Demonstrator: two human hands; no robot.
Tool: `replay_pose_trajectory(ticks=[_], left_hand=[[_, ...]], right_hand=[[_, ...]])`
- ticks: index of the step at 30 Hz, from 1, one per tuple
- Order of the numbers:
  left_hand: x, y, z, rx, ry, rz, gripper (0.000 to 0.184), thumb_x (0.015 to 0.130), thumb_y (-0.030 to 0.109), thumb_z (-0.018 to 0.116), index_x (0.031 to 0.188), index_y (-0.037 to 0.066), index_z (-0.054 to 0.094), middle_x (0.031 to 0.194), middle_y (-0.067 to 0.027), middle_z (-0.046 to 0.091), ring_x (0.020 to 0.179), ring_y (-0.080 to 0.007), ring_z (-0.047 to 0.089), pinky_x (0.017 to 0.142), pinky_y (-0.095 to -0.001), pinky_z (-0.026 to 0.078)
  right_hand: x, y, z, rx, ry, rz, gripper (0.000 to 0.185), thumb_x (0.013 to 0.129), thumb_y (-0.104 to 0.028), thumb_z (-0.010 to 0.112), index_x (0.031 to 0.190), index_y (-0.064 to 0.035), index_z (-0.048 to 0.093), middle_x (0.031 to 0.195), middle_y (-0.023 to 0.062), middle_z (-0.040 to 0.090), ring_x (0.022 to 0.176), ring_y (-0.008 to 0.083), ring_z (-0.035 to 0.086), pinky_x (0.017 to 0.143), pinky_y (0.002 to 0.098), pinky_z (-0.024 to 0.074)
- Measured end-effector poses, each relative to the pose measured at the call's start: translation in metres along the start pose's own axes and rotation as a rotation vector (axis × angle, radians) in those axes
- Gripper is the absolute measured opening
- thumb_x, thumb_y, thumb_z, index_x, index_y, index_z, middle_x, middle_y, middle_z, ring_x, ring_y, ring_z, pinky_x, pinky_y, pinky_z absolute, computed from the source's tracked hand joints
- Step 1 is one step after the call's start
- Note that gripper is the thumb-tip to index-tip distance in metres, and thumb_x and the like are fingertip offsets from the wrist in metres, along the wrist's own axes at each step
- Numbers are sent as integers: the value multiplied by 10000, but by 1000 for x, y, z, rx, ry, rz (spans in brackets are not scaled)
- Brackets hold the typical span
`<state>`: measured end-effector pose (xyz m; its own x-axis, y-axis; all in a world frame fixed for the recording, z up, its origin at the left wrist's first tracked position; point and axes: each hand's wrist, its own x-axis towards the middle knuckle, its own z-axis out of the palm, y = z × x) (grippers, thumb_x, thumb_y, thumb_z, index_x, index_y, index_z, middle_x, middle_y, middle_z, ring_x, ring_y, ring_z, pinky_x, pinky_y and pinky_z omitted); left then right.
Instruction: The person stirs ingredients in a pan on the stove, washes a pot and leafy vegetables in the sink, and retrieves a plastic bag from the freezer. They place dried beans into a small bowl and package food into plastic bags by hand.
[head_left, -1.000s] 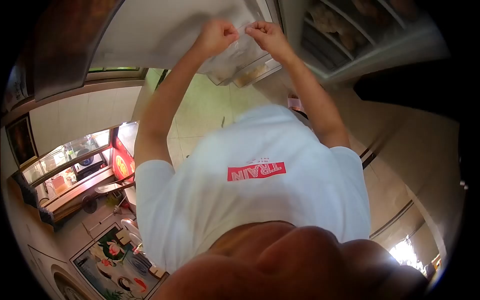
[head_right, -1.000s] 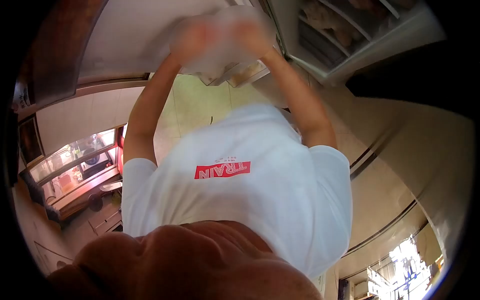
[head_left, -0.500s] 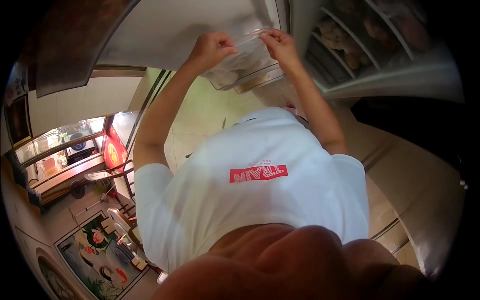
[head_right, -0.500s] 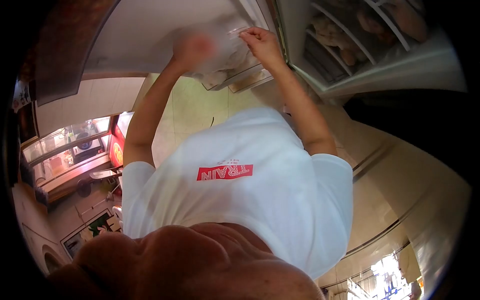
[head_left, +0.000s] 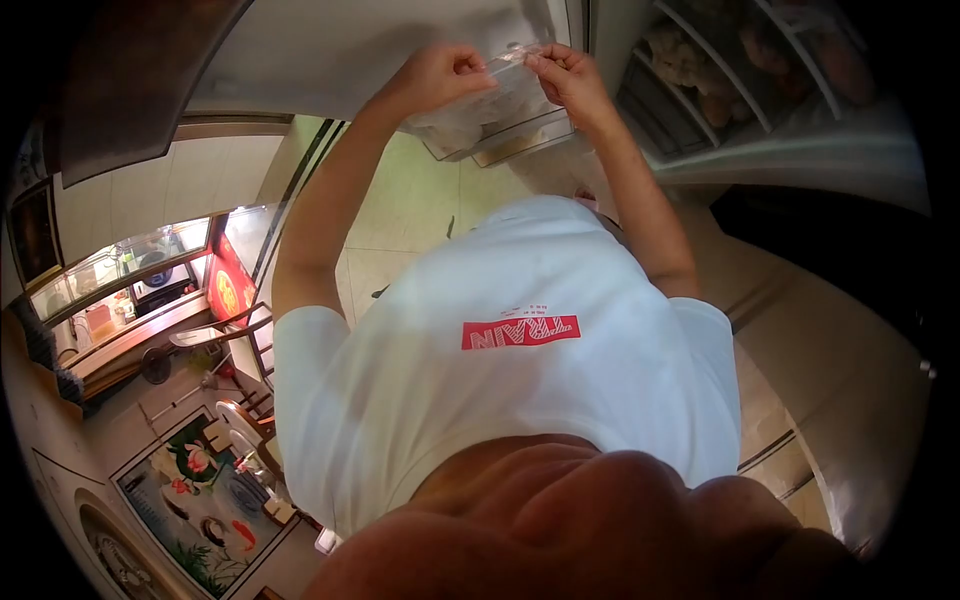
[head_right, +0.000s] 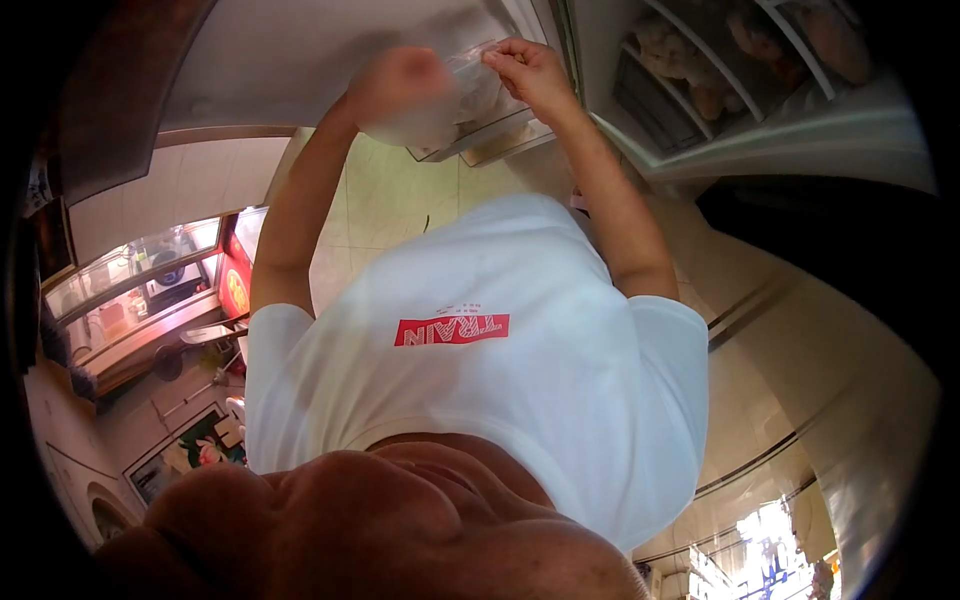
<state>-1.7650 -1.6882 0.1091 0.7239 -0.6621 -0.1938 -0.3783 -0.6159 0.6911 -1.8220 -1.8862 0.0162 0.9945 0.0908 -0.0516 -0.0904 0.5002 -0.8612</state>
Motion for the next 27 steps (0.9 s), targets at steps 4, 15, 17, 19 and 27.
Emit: replay_pose_trajectory(ticks=[4,15,17,19,27], left_hand=[[9,-7,6,9,20,19,201,797,163,665,707,22,554,615,44,467,603,-54,429,579,-227,390],[20,16,9,112,37,75,174,802,152,652,748,13,562,623,14,507,582,-64,437,563,-232,398],[26,9,12,55,21,70,174,800,156,655,760,10,570,635,7,526,586,-66,450,569,-237,407],[30,6,14,61,30,75,172,798,160,657,767,9,579,642,3,540,591,-67,462,572,-240,414],[20,-3,1,77,29,2,148,782,157,672,766,21,616,642,-2,574,606,-68,506,578,-245,427]], right_hand=[[-2,-3,3,-25,35,-3,112,841,-151,631,868,-42,624,567,-68,437,437,24,328,392,188,225],[2,1,5,-22,15,-27,118,856,-148,622,914,-44,622,556,-80,425,427,8,299,378,182,189],[2,1,7,-25,17,-38,118,853,-152,626,905,-46,620,552,-81,423,425,8,298,378,183,189],[1,0,8,-47,28,-55,120,849,-156,632,897,-47,620,548,-81,421,422,9,295,378,185,188],[3,1,8,-25,91,-69,131,815,-154,657,861,-32,646,571,-61,475,455,17,367,397,182,262]])
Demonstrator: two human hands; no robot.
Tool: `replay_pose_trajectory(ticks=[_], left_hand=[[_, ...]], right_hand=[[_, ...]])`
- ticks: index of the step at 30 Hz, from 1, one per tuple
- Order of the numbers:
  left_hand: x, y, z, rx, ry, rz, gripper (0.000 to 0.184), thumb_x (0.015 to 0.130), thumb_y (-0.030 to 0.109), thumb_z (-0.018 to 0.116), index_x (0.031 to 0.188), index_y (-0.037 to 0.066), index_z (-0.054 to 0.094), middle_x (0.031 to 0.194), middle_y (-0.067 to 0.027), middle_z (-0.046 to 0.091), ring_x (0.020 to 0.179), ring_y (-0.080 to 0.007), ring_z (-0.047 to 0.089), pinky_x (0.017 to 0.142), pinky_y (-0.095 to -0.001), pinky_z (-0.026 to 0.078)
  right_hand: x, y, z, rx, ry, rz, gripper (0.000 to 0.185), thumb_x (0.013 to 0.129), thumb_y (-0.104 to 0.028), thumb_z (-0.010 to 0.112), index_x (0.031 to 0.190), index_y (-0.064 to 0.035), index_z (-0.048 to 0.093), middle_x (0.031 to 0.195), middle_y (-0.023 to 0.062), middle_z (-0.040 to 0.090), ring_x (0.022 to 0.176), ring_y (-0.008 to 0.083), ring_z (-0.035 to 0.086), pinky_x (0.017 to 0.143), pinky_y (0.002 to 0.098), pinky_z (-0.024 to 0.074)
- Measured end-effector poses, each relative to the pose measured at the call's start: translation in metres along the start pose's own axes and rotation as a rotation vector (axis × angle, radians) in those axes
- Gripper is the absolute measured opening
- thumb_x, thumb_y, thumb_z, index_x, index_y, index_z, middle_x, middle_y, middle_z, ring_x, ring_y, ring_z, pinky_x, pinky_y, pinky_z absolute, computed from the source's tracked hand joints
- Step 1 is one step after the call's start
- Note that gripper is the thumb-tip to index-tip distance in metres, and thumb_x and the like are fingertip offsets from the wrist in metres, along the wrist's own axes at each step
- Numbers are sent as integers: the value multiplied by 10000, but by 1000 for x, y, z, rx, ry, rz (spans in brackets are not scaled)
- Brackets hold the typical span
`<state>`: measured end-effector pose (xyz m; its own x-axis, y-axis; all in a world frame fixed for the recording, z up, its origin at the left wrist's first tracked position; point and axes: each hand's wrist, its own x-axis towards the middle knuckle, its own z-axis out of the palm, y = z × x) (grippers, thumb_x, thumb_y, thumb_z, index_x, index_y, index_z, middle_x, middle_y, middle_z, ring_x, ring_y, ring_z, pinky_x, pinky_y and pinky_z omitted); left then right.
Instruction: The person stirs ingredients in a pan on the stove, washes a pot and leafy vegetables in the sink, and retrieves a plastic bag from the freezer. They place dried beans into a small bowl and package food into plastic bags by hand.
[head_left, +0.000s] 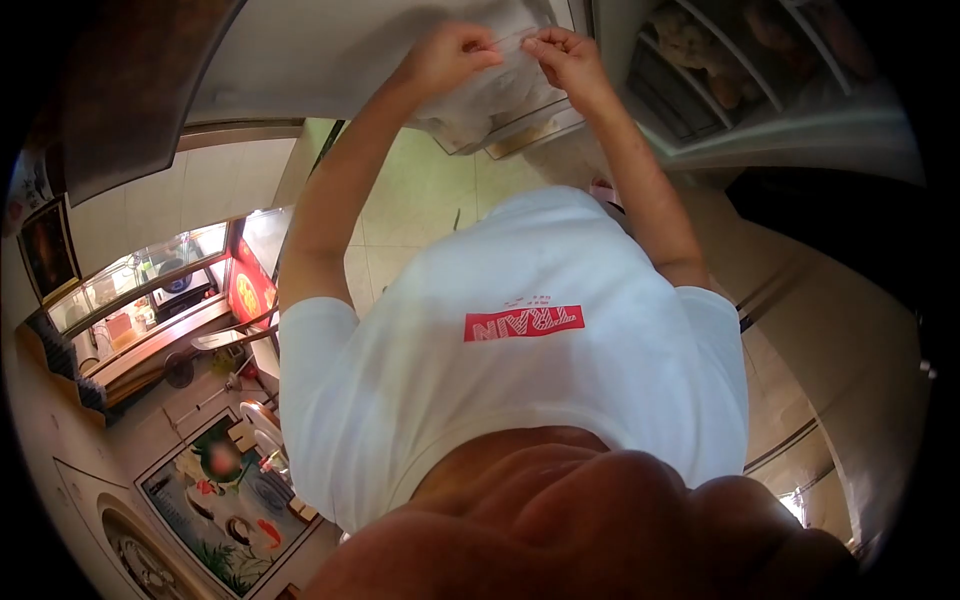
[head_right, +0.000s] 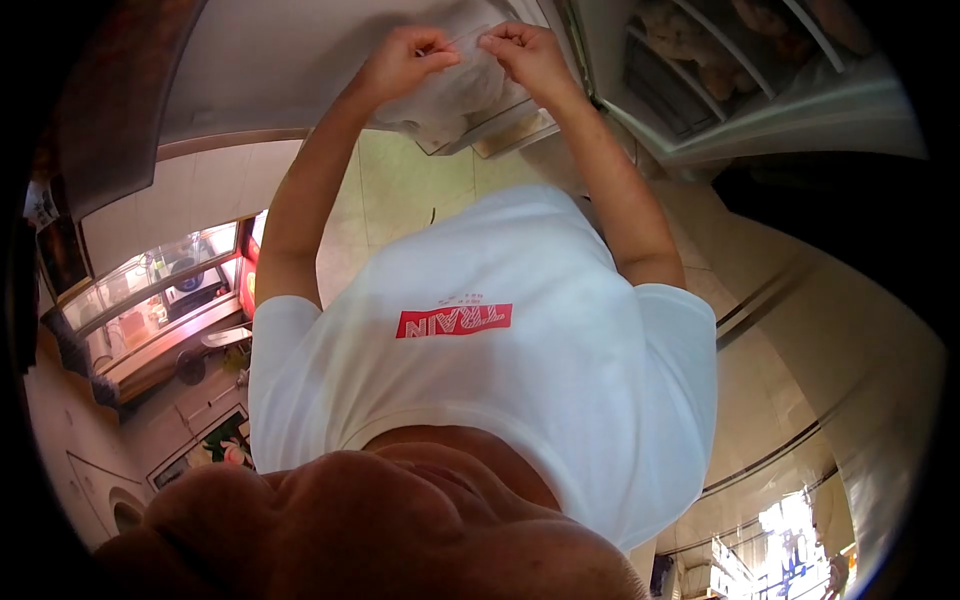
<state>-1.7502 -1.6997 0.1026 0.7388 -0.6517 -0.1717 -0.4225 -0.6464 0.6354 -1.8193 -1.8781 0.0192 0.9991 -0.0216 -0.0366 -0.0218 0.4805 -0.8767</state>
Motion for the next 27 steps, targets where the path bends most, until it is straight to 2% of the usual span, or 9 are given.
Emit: replay_pose_trajectory(ticks=[3,6,9,12,15,18,21,24,27], left_hand=[[-16,-3,-13,126,38,7,149,774,170,680,792,26,641,659,-3,593,618,-69,516,587,-249,433],[-25,-12,-13,67,54,-18,150,764,175,684,811,35,655,670,-27,609,618,-95,532,604,-258,441],[-31,-9,-6,215,180,43,145,743,166,690,817,45,656,672,-60,612,613,-135,546,620,-267,451],[-32,-12,-1,256,240,64,159,738,178,684,824,49,650,684,-88,607,620,-173,563,625,-288,457],[-39,-12,-12,222,155,-32,176,753,211,668,823,51,643,703,-86,610,635,-176,573,619,-303,456],[-43,-15,-17,258,121,-11,193,765,240,657,815,55,638,721,-83,614,645,-183,578,616,-305,452],[-36,-28,-6,256,238,122,184,774,237,643,842,65,631,691,-75,608,629,-187,573,616,-311,454],[-27,-20,1,365,276,-61,246,750,211,673,943,72,607,819,-93,624,742,-214,580,679,-328,450],[-43,-1,12,661,734,340,249,806,148,597,1019,23,570,962,-194,565,892,-355,563,741,-437,456]], right_hand=[[4,2,-4,50,-21,53,129,812,-147,659,857,-28,644,571,-56,480,446,19,356,388,188,244],[4,5,6,32,17,34,134,826,-162,654,864,-36,625,511,-75,408,402,15,288,369,197,173],[6,8,8,-6,41,30,127,809,-150,662,855,-33,637,557,-58,469,426,26,330,384,191,218],[6,5,5,-15,44,54,126,806,-150,663,854,-36,635,551,-63,460,427,25,333,384,194,220],[8,11,-1,59,51,35,132,803,-150,664,851,-32,628,541,-65,445,423,27,327,382,197,211],[7,11,0,57,47,24,121,834,-152,642,859,-39,606,509,-66,399,395,23,286,367,199,201],[17,22,-9,71,82,2,146,846,-163,631,890,-24,622,514,-75,400,408,21,292,379,198,210],[34,28,-22,-63,131,90,222,838,-282,594,787,-67,608,549,-34,496,479,63,431,421,230,332],[29,19,-14,-211,235,93,222,856,-275,591,794,-63,570,561,-44,463,496,56,414,452,214,333]])
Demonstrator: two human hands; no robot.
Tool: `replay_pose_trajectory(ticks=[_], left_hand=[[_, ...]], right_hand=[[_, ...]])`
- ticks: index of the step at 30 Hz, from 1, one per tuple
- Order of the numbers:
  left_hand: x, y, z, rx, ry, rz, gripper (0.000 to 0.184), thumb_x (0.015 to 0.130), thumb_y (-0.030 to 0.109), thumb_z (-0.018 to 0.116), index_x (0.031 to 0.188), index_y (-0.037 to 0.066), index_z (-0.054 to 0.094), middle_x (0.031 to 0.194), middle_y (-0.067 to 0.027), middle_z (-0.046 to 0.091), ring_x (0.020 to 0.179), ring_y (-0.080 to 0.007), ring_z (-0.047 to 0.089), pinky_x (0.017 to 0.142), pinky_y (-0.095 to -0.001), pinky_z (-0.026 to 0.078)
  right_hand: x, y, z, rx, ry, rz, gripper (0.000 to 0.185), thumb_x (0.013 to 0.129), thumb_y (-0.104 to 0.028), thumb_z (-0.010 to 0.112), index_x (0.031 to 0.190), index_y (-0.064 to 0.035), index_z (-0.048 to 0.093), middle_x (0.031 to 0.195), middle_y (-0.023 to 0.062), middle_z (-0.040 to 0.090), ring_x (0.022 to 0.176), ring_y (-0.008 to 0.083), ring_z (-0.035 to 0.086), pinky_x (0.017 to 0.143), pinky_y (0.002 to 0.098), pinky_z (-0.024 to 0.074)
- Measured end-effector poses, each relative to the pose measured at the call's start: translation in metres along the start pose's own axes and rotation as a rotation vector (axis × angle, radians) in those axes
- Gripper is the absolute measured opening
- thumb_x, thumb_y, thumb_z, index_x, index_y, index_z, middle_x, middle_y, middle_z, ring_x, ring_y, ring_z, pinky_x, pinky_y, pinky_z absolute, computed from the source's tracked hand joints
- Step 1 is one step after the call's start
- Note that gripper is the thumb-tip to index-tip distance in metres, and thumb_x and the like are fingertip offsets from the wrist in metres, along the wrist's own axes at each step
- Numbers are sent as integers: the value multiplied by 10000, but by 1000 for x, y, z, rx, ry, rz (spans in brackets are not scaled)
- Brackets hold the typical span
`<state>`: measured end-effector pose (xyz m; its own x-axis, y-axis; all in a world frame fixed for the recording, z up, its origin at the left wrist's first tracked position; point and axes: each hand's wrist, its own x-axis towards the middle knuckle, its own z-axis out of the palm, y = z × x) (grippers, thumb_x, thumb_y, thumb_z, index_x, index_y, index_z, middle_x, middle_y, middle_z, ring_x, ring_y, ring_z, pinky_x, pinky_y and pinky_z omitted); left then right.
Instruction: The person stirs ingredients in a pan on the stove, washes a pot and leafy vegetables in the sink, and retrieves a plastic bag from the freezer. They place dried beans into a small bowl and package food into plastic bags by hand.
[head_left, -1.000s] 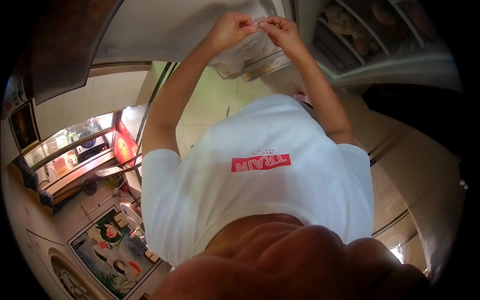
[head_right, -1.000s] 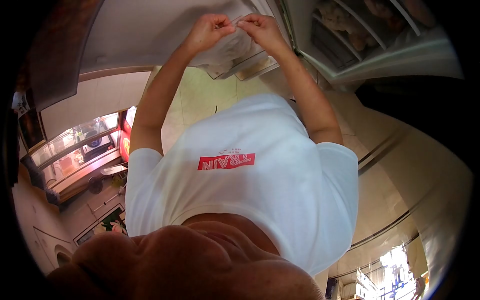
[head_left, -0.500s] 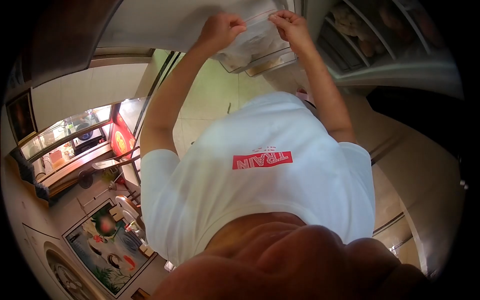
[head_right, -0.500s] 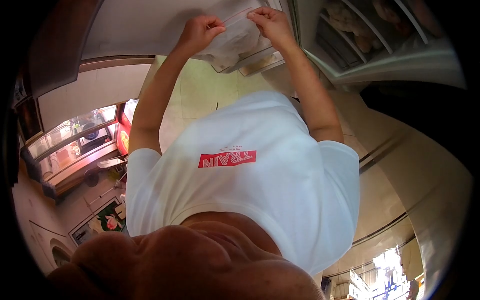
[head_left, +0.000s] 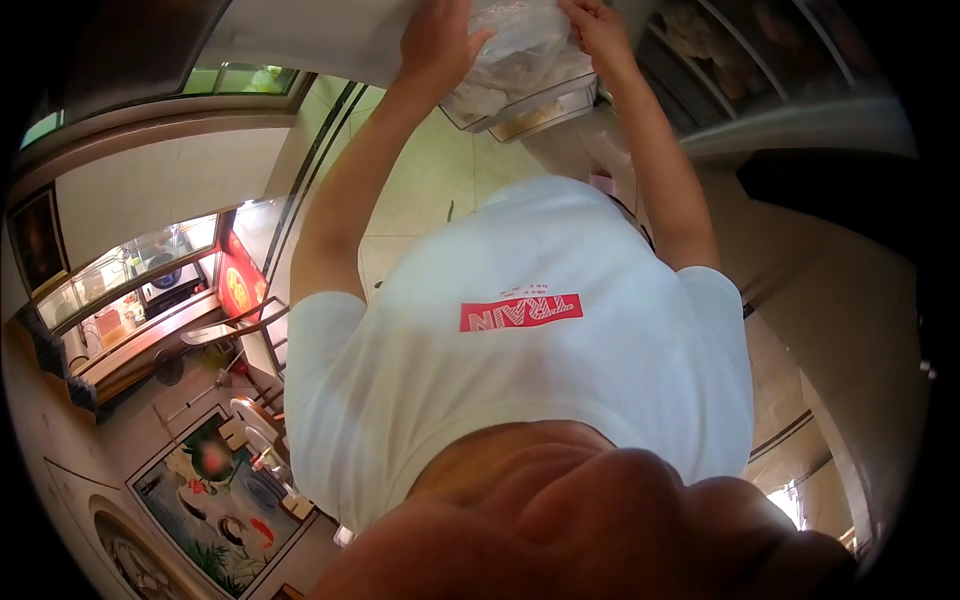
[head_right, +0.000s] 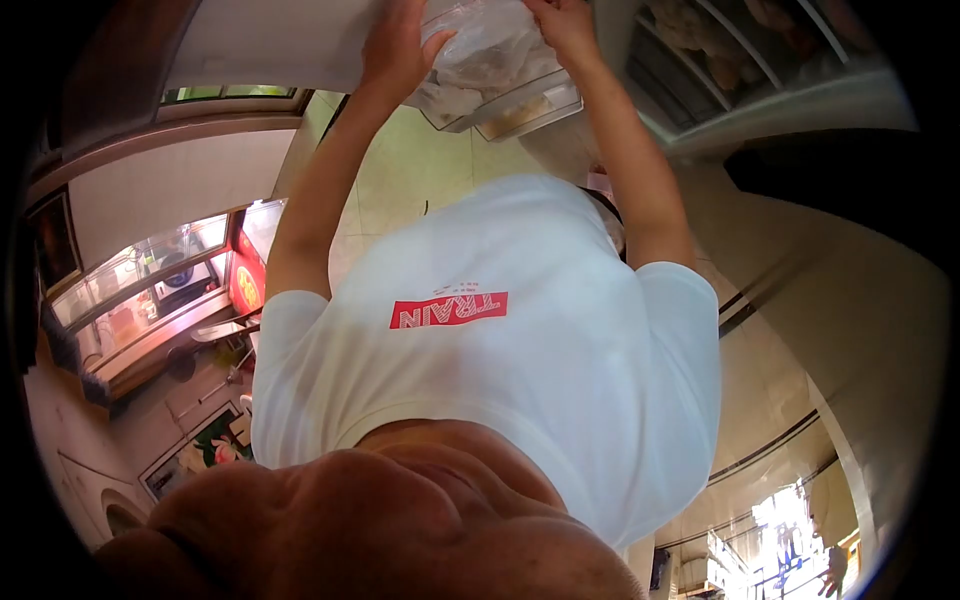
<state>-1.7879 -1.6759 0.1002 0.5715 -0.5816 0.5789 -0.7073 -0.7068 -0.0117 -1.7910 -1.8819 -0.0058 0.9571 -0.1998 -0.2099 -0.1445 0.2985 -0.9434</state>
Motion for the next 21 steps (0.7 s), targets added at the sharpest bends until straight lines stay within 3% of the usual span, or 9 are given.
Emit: replay_pose_trajectory(ticks=[3,5,7,10,12,14,16,19,21], left_hand=[[-26,-12,-33,-72,203,76,376,737,188,708,1051,58,547,1022,-127,588,915,-253,546,759,-355,434],[-59,-31,-63,-160,311,3,483,728,193,738,1110,34,489,1149,-144,509,1031,-291,481,827,-371,411],[-79,-47,-92,-153,466,-170,508,777,245,712,1147,20,448,1134,-123,500,1028,-258,478,846,-359,408],[-85,-90,-102,-491,482,-550,616,803,303,683,1242,9,366,1155,-136,481,1028,-209,470,900,-327,380],[-75,-134,-81,-735,328,-493,676,808,367,667,1258,-2,321,1165,-120,462,1039,-187,454,899,-307,370],[-68,-144,-77,-939,211,-511,747,807,460,629,1293,19,274,1209,-102,433,1079,-184,438,913,-322,367],[-62,-139,-70,-1070,138,-572,823,795,561,583,1343,62,224,1282,-86,393,1150,-199,413,944,-358,362],[-74,-167,-50,-1121,93,-480,924,762,634,560,1395,96,155,1367,-78,329,1251,-212,349,1001,-352,328],[-72,-163,-57,-1067,50,-502,976,764,657,536,1420,95,81,1420,-97,261,1297,-227,286,1042,-346,271]], right_hand=[[-44,-24,12,5,221,-79,210,863,-240,593,783,-57,529,605,-45,451,538,45,414,487,201,341],[-53,-4,4,81,313,-213,194,860,-199,608,913,-13,598,561,-67,437,478,27,361,433,195,278],[-66,13,-6,95,343,-252,235,861,-181,614,994,11,635,557,-78,449,465,15,346,416,186,258],[-94,33,-2,-64,227,-235,254,862,-196,610,1021,-2,650,613,-55,524,516,24,408,456,184,308],[-96,50,25,-276,57,-328,243,858,-218,609,1010,-37,666,649,-15,597,550,52,487,490,202,363],[-81,53,59,-610,161,-555,217,846,-251,598,959,-89,688,745,72,666,637,186,606,592,292,454],[-54,60,76,-879,164,-472,262,839,-298,560,942,-92,686,837,128,663,773,311,628,729,376,471],[-7,114,67,-1223,131,-490,280,829,-297,524,875,-68,678,810,150,654,821,332,615,732,415,478],[-5,109,60,-1178,104,-452,284,814,-309,539,870,-69,681,809,156,652,830,331,614,742,415,480]])
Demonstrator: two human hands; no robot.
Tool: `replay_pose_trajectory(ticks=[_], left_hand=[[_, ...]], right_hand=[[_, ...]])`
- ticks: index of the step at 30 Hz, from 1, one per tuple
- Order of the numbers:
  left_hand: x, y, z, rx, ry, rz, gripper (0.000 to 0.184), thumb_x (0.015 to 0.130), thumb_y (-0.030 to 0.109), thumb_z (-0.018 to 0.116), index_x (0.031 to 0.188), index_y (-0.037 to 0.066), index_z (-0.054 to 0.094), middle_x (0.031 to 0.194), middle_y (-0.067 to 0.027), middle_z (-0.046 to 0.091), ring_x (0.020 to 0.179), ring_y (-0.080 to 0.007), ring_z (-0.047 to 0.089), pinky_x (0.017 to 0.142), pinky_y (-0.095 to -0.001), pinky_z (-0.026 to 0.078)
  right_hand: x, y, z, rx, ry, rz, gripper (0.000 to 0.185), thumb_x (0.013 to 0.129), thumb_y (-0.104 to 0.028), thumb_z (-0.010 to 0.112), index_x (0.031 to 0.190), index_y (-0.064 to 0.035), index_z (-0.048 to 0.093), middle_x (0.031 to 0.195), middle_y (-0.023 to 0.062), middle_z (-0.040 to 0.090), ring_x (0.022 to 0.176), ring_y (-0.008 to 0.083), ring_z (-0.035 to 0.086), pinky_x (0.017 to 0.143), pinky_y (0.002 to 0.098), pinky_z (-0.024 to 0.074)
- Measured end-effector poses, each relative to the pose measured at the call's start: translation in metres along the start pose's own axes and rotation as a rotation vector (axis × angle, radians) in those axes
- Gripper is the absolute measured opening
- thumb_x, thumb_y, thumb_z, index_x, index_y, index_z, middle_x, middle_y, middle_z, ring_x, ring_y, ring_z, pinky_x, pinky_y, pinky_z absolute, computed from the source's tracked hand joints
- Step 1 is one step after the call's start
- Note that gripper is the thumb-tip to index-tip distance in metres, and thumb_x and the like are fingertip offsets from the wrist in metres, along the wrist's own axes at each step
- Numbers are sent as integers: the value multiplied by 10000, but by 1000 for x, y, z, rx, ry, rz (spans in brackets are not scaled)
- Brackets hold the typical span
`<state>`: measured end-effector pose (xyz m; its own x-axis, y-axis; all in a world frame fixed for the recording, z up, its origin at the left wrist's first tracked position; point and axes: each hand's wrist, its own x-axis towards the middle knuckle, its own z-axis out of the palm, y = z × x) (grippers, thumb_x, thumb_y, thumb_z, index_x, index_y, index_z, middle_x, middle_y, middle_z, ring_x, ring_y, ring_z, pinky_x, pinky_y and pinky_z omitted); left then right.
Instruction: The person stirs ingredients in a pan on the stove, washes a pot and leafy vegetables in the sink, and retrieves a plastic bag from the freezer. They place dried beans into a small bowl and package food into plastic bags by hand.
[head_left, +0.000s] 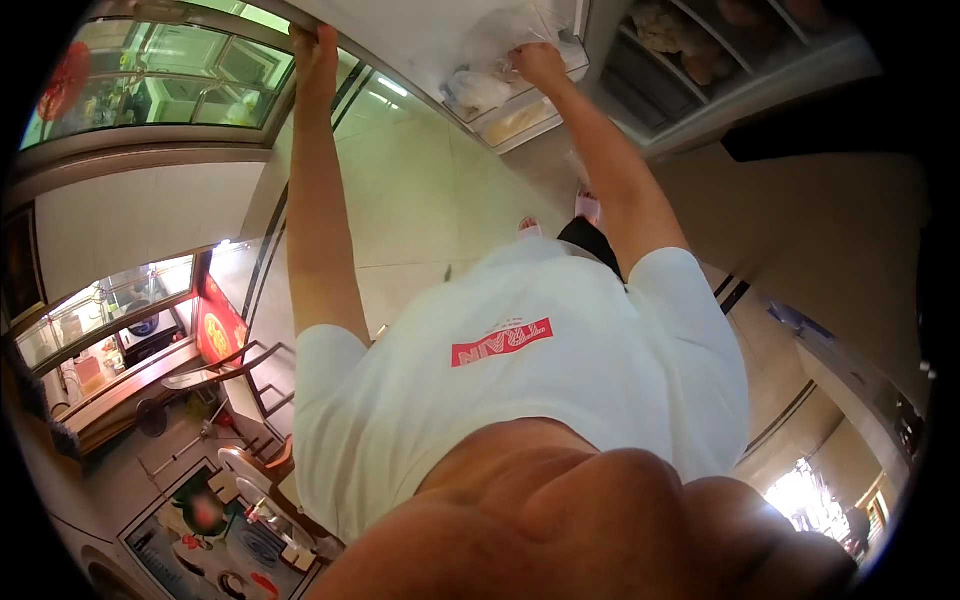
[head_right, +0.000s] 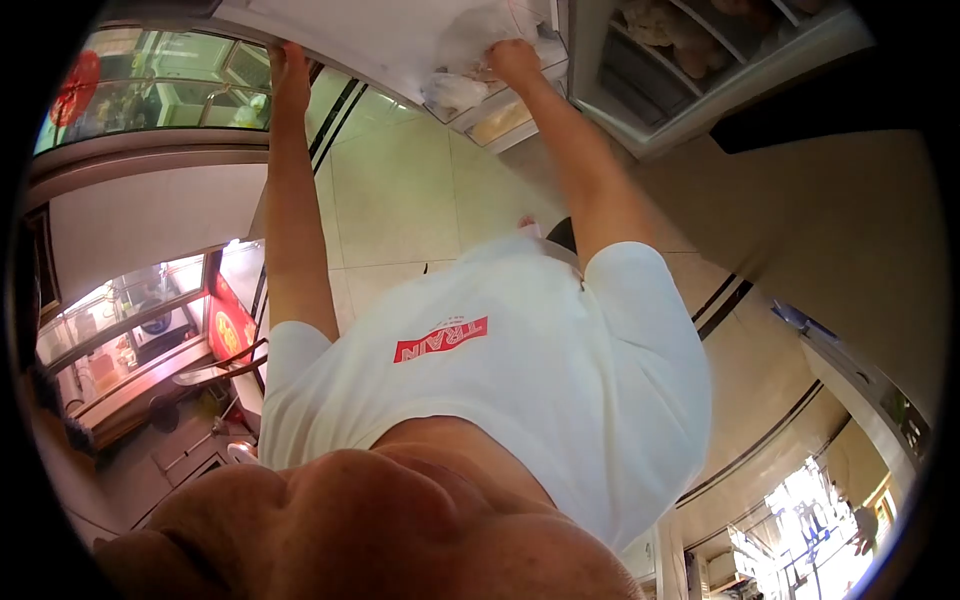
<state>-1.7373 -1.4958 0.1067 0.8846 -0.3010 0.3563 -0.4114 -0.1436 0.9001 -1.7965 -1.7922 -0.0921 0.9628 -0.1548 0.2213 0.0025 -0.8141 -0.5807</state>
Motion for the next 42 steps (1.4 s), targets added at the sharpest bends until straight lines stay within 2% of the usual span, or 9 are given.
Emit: replay_pose_trajectory(ticks=[6,12,16,17,21,30,34,38,42], left_hand=[[-25,5,12,87,25,48,1063,769,704,479,1429,63,-54,1451,-132,209,1309,-236,253,1048,-363,224],[-73,3,64,119,321,230,734,787,395,680,1240,21,241,1021,-65,440,852,-133,439,720,-296,436],[-123,78,139,458,587,139,613,693,267,769,1111,-19,423,1003,-118,522,873,-199,515,776,-314,449],[-135,90,153,248,564,98,779,596,418,811,1104,-50,450,1019,-168,531,946,-302,542,818,-376,442],[-170,105,194,168,540,212,492,731,255,724,1080,20,469,963,-94,542,827,-186,547,726,-315,451],[-152,4,132,-242,605,-181,240,882,248,578,932,14,556,826,-61,608,747,-121,574,643,-245,463],[-118,-60,94,-836,499,-682,423,913,359,495,1129,-5,510,1074,-131,574,964,-232,556,862,-356,441],[-66,-136,62,-1597,242,-742,410,955,352,364,1136,3,481,1104,-148,543,1053,-263,508,972,-382,378],[30,-108,12,-1613,520,-757,312,963,274,342,1038,23,512,1007,-116,562,952,-228,548,925,-376,436]], right_hand=[[-79,15,-43,473,134,221,325,820,-351,592,825,-44,697,674,116,636,663,204,611,602,318,461],[-234,60,-53,865,-444,736,194,866,-219,569,921,-63,671,455,-30,375,354,82,309,333,256,236],[-276,31,-100,1074,-894,667,254,896,-290,553,894,-51,640,474,-48,381,359,51,292,334,229,213],[-280,22,-105,1069,-955,621,273,903,-307,541,853,-52,623,476,-49,379,358,53,288,337,228,210],[-257,-21,-111,1005,-1166,538,331,919,-337,513,743,-60,556,479,-38,379,360,65,287,339,226,205],[-152,-66,-53,1528,-976,811,281,933,-305,491,796,-66,548,662,11,528,587,98,486,442,201,343],[-58,-113,-8,1773,-745,833,290,938,-316,468,828,-65,564,721,49,577,604,143,522,517,256,400],[41,-192,16,1899,-539,496,338,957,-279,428,797,-18,572,725,74,589,628,179,548,555,281,439],[120,-240,61,1600,-300,217,332,958,-260,428,867,14,592,774,88,615,665,171,578,626,271,478]])
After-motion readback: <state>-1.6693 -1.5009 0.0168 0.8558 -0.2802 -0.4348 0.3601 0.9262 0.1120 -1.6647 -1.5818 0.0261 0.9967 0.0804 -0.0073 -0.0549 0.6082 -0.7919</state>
